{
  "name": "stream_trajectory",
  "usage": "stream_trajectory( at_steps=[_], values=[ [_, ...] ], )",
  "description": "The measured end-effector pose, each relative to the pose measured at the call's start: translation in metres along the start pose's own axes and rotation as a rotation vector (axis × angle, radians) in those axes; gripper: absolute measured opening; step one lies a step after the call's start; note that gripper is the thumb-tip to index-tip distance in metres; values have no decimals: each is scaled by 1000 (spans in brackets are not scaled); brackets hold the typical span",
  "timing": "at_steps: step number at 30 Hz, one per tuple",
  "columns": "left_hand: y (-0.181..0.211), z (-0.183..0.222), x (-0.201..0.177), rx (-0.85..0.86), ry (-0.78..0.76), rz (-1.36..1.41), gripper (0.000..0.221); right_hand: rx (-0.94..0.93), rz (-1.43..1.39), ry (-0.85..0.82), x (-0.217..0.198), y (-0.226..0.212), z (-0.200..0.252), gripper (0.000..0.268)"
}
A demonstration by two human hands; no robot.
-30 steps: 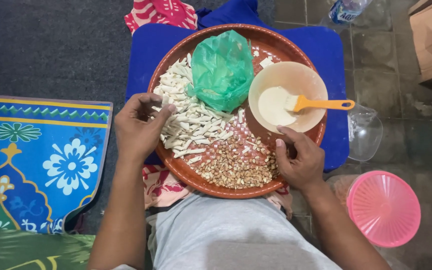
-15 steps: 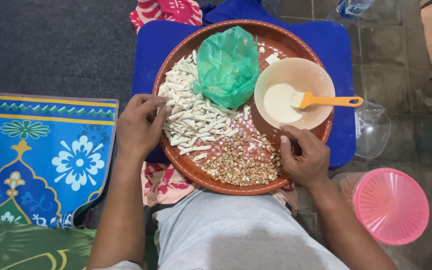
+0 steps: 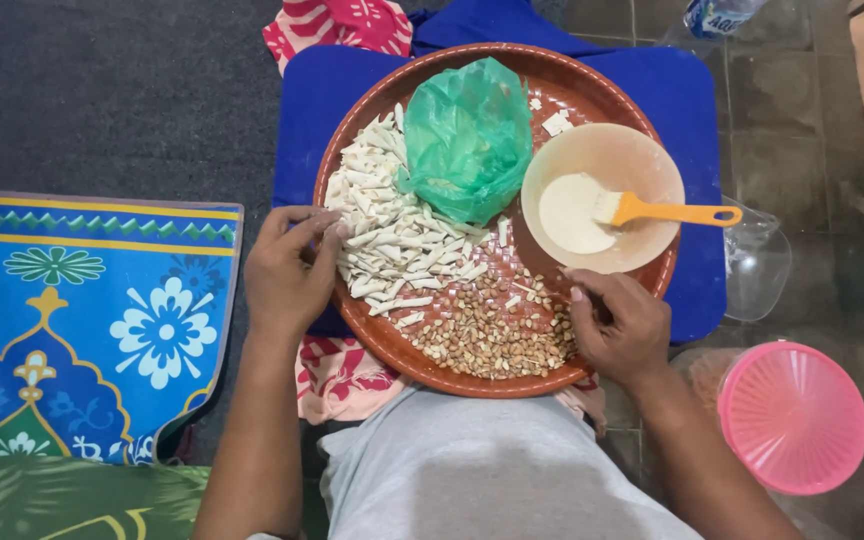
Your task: Assembling small food wraps by placing filling on wrappers, brushing edges with liquid, and folding them.
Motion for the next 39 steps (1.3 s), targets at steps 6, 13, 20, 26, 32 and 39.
stream_trajectory(
  at_steps=[6,13,20,26,32,39],
  values=[
    [2,1,-9,28,103,55,3,-28,5,-116,2,-15,-6,13],
    [18,31,11,86,280,29,17,88,299,-359,23,-34,-3,22],
    [29,51,23,240,361,-15,21,55,166,-726,63,-50,15,25],
    [49,3,21,339,218,27,16,26,166,-752,70,-47,21,20],
    [78,-77,72,626,-167,-144,25,20,145,-700,66,-52,22,23],
    [37,-115,171,745,-565,-452,20,-11,114,-668,63,-50,24,23]
  ],
)
Point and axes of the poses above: each hand's wrist, its own z-axis away from the middle knuckle, its own x-axis out of the palm, y = z × x, the point moved 7 cm from there along -z, towards the middle knuckle, and after that the axes turned 14 degrees about x, right-handed, at the moved point
